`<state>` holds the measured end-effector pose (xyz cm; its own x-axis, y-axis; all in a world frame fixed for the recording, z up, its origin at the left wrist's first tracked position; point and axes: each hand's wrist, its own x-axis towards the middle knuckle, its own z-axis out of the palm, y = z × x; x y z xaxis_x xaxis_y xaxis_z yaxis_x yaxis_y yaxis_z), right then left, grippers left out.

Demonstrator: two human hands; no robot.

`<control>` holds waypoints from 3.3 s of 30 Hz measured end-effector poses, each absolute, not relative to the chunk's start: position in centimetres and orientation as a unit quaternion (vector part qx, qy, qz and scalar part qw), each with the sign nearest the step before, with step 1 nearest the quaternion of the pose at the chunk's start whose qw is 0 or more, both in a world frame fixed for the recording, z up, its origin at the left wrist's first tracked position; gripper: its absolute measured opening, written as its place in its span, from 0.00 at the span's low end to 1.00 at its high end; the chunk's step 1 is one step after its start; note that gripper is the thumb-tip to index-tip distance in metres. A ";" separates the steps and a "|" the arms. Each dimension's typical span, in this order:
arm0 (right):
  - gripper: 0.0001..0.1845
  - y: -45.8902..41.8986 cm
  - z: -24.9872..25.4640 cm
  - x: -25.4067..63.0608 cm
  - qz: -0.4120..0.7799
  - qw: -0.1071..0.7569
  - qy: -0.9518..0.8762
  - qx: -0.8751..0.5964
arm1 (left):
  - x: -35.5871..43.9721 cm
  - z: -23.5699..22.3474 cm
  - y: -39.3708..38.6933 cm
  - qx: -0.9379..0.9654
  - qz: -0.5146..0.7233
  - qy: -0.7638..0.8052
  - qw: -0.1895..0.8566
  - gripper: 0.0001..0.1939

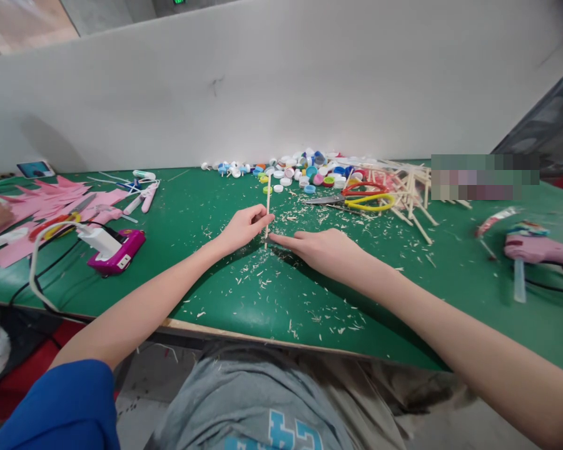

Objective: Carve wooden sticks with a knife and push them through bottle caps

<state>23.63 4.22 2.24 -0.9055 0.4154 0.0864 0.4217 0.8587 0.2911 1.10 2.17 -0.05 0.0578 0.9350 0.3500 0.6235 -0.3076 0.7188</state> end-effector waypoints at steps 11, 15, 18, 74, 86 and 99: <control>0.32 4.0 2.5 23.5 -0.154 0.000 -0.962 -0.225 | 1.1 0.0 2.1 0.700 0.404 0.556 0.196 0.14; 0.25 3.9 2.7 23.3 -0.112 0.012 -0.966 -0.232 | 1.2 0.1 2.1 0.700 0.403 0.557 0.196 0.15; 0.24 4.1 2.7 23.2 -0.091 0.022 -0.970 -0.226 | 1.2 0.2 2.0 0.701 0.401 0.556 0.199 0.16; 0.26 3.6 2.4 23.4 -0.067 0.003 -0.963 -0.261 | 1.2 0.2 1.9 0.709 0.388 0.558 0.190 0.14; 0.24 3.5 3.3 23.2 -0.041 -0.014 -0.962 -0.269 | 1.3 0.2 1.9 0.712 0.391 0.554 0.184 0.15; 0.23 3.2 3.4 23.0 -0.059 -0.004 -0.967 -0.247 | 1.3 0.2 2.0 0.709 0.393 0.554 0.188 0.15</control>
<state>22.97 3.18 3.36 -0.8775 0.4790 0.0216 0.4781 0.8706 0.1159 1.27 1.95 0.20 0.0773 0.9340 0.3489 0.6388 -0.3151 0.7019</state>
